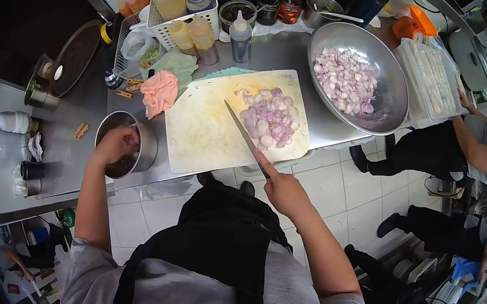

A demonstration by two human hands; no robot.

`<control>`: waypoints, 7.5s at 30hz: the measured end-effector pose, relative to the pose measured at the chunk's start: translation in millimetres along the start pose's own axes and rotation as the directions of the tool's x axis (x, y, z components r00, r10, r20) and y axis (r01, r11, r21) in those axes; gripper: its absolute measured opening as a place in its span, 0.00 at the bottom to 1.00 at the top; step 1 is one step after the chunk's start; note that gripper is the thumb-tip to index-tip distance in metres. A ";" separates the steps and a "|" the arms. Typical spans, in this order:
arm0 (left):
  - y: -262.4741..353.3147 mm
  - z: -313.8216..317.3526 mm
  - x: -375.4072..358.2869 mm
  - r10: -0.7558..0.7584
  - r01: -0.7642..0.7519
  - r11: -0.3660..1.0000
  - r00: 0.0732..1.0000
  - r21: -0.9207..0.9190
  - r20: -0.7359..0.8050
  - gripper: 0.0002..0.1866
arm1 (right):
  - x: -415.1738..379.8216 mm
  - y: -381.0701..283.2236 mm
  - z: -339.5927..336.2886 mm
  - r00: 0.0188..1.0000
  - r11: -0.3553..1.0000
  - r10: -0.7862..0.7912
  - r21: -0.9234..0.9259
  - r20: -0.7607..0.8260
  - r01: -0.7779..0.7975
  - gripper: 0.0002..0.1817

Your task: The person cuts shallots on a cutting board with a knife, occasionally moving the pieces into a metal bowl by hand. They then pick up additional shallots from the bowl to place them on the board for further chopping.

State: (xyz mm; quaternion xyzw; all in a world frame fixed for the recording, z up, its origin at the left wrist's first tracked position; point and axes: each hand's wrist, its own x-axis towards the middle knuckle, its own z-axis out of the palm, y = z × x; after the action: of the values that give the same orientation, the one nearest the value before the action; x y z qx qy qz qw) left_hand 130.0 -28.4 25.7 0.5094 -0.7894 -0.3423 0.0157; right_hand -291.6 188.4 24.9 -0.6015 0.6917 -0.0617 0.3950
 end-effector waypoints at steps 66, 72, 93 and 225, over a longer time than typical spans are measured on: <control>126.6 159.3 68.1 0.624 -0.631 0.766 0.683 0.123 -0.380 0.06 | -12.5 -28.8 29.1 0.985 0.990 0.095 -0.119 0.146 -0.078 0.49; 126.9 159.9 65.9 0.601 -0.624 0.777 0.698 0.082 -0.389 0.09 | -9.8 -32.7 21.7 0.990 0.991 0.085 -0.109 0.111 -0.073 0.49; 124.8 160.0 64.7 0.611 -0.633 0.769 0.687 0.089 -0.392 0.09 | -4.6 -33.9 31.2 1.000 0.991 -0.007 -0.131 -0.007 0.006 0.48; 128.3 163.4 61.4 0.589 -0.626 0.776 0.675 0.077 -0.444 0.11 | 4.8 -36.0 37.3 1.000 0.994 -0.024 -0.108 -0.004 0.023 0.49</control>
State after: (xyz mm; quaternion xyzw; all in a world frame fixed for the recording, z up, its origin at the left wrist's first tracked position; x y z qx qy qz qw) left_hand -62.3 38.9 -47.9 0.2809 -0.8735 -0.2237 0.3288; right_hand -240.0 189.0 17.4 -0.6299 0.6880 -0.0304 0.3593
